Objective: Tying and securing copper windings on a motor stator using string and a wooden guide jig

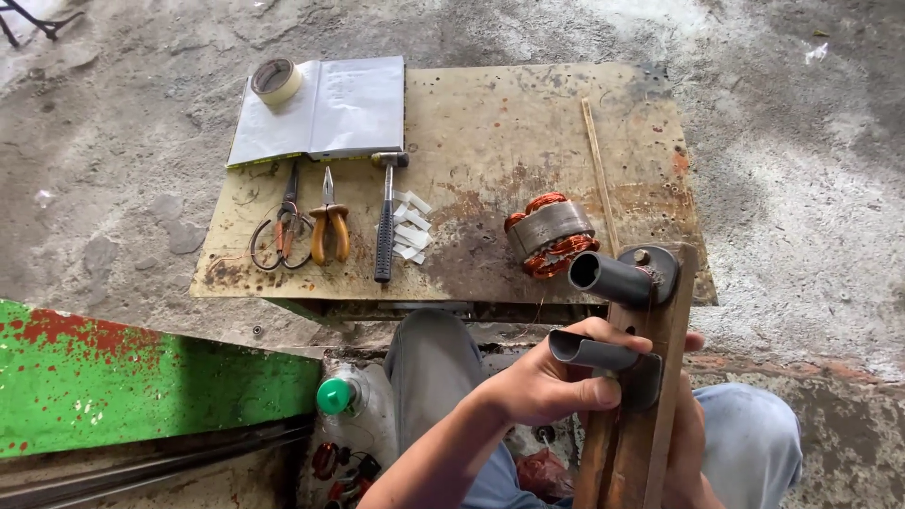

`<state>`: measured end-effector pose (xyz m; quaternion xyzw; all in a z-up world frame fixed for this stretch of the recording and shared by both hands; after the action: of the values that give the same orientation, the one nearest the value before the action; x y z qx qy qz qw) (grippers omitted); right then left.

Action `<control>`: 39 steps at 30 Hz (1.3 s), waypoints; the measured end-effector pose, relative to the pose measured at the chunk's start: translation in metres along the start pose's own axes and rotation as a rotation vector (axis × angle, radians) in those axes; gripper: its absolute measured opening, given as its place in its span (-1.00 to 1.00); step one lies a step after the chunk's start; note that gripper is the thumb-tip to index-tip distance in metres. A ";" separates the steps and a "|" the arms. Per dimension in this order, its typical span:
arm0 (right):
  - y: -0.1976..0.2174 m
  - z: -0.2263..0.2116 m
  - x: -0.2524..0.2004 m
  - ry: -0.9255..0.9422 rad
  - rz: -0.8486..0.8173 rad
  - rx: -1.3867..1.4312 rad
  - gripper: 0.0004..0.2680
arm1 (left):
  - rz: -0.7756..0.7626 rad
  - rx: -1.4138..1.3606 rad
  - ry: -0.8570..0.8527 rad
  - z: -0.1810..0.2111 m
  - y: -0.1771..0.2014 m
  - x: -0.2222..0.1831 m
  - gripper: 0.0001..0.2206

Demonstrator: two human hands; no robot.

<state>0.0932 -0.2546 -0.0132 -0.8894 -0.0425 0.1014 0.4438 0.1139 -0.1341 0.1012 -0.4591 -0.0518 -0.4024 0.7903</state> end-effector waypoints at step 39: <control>-0.043 -0.034 -0.031 0.255 0.048 -0.578 -0.59 | 0.392 1.440 -0.385 0.115 0.040 0.003 -0.85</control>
<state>0.0707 -0.2608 0.0454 -0.9849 0.0075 -0.0167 0.1721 0.1767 -0.0372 0.1411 0.1058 -0.3553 -0.0349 0.9281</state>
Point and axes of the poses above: each hand's wrist, its own x-axis towards the middle knuckle, its own y-axis out of the back of the hand, z = x × y, the point moved 10 cm from there along x, towards the middle knuckle, and after that the axes turned 5 degrees about -x, right-handed, at the moved point
